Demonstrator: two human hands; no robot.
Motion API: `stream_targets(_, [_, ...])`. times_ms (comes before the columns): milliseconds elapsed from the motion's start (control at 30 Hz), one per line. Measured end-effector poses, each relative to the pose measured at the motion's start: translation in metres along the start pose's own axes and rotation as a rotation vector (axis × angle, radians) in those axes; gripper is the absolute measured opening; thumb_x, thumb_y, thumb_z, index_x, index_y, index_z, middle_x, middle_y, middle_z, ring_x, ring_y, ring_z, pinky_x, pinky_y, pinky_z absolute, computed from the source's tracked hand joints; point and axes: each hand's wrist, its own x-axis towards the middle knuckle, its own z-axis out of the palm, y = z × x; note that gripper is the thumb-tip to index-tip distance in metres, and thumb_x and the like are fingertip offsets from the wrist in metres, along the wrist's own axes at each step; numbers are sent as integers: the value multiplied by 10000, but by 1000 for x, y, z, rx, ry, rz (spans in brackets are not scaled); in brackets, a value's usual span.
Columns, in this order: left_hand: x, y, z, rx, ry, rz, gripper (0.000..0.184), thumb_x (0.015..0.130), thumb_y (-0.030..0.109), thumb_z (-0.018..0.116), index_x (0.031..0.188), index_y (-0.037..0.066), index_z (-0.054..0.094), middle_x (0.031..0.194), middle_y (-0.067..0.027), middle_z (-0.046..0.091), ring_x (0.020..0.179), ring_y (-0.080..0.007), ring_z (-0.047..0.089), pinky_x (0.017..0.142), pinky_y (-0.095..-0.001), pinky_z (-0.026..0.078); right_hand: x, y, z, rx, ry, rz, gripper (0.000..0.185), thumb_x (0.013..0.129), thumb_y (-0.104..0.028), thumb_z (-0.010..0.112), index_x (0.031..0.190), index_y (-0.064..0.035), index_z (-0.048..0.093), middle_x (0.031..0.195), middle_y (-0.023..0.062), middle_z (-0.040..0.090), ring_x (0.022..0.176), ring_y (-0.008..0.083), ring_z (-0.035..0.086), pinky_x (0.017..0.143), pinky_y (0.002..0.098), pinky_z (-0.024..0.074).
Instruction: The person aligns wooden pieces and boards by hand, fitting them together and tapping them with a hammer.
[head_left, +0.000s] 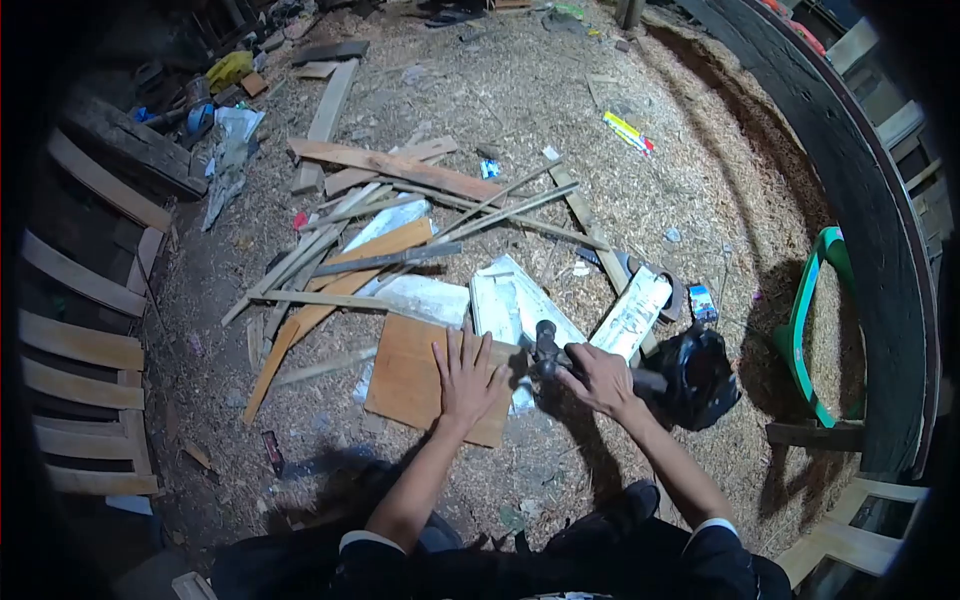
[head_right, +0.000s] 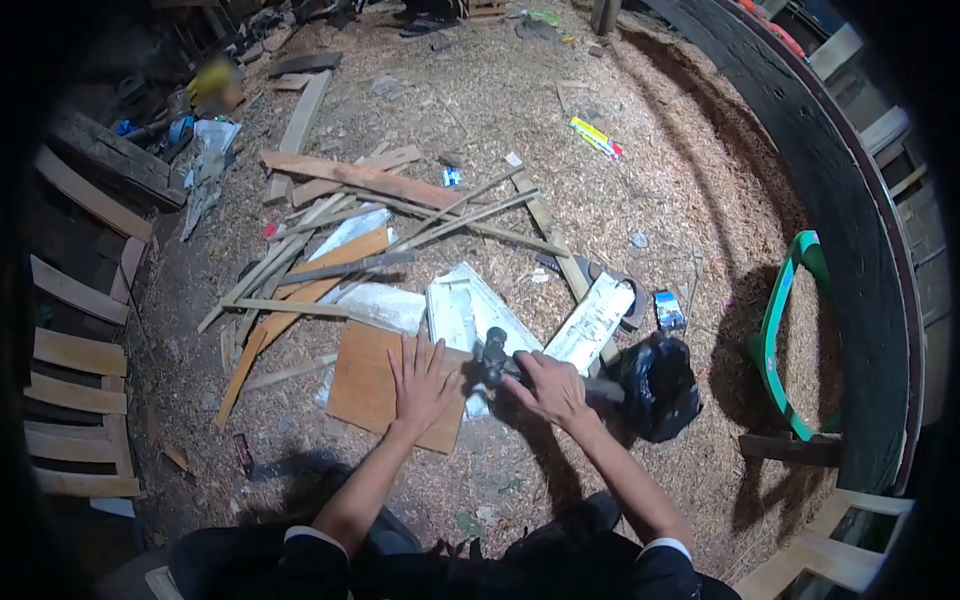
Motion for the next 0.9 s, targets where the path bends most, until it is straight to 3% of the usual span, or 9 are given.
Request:
stream_targets(133, [2, -17, -8, -35, -34, 67, 621, 1028, 472, 483, 1556, 149, 441, 1665, -160, 280, 1556, -419, 154, 1240, -649, 59, -10, 1, 0, -109, -127, -360, 359, 1005, -444, 596, 1144, -116, 641, 838, 102, 629, 702, 304, 656, 605, 432, 529])
stream_targets(200, [15, -40, -9, -118, -104, 262, 574, 1054, 424, 441, 1557, 148, 439, 1665, -159, 284, 1559, -380, 179, 1260, -602, 78, -25, 7, 17, -128, -89, -521, 375, 987, -462, 616, 1142, -123, 655, 837, 72, 635, 707, 264, 660, 605, 425, 529])
stream_targets(233, [24, -49, -18, -165, -200, 282, 543, 1066, 378, 430, 1555, 143, 440, 1657, -151, 306, 1559, -324, 211, 1280, -522, 112, -30, 7, 21, -151, -87, -610, 374, 973, -468, 632, 1140, -136, 671, 840, 33, 641, 749, 206, 664, 634, 376, 538])
stream_targets(333, [26, -59, -10, -177, -99, 256, 538, 1065, 368, 435, 1552, 140, 443, 1650, -136, 330, 1547, -292, 255, 1283, -467, 144, -41, -1, 38, -194, -31, -698, 365, 966, -460, 642, 1143, -144, 684, 847, 4, 643, 786, 171, 655, 649, 318, 520])
stream_targets(567, [24, -53, -11, -103, -41, 239, 529, 1058, 340, 446, 1548, 141, 451, 1638, -129, 359, 1530, -269, 305, 1276, -448, 175, -33, -15, 47, -226, -6, -660, 330, 956, -416, 670, 1151, -150, 681, 852, -4, 633, 771, 170, 630, 646, 305, 495])
stream_targets(667, [23, -51, -9, -132, -20, 243, 525, 1052, 338, 457, 1538, 138, 467, 1632, -129, 370, 1530, -266, 305, 1274, -447, 183, -20, -9, 45, -280, -28, -501, 344, 946, -391, 674, 1185, -144, 661, 904, 12, 626, 797, 168, 630, 675, 301, 498])
stream_targets(800, [22, -52, -7, -170, -12, 210, 521, 1042, 330, 474, 1527, 140, 484, 1620, -134, 391, 1522, -275, 321, 1272, -445, 191, -31, -10, 46, -221, 8, -566, 331, 940, -381, 684, 1176, -149, 665, 897, 7, 616, 807, 167, 624, 672, 294, 484])
stream_targets(867, [27, -52, -9, -164, 1, 217, 522, 1039, 328, 481, 1525, 140, 488, 1616, -136, 397, 1520, -278, 325, 1272, -446, 191, -30, -7, 42, -272, -38, -794, 317, 937, -377, 697, 1149, -142, 677, 882, 8, 624, 785, 180, 622, 671, 297, 485])
stream_targets(900, [28, -52, -9, -179, 3, 217, 523, 1035, 324, 485, 1525, 141, 488, 1616, -136, 397, 1519, -279, 327, 1272, -447, 191, -28, -9, 39, -245, -19, -775, 309, 940, -373, 699, 1138, -136, 685, 870, 5, 630, 771, 180, 621, 672, 305, 486])
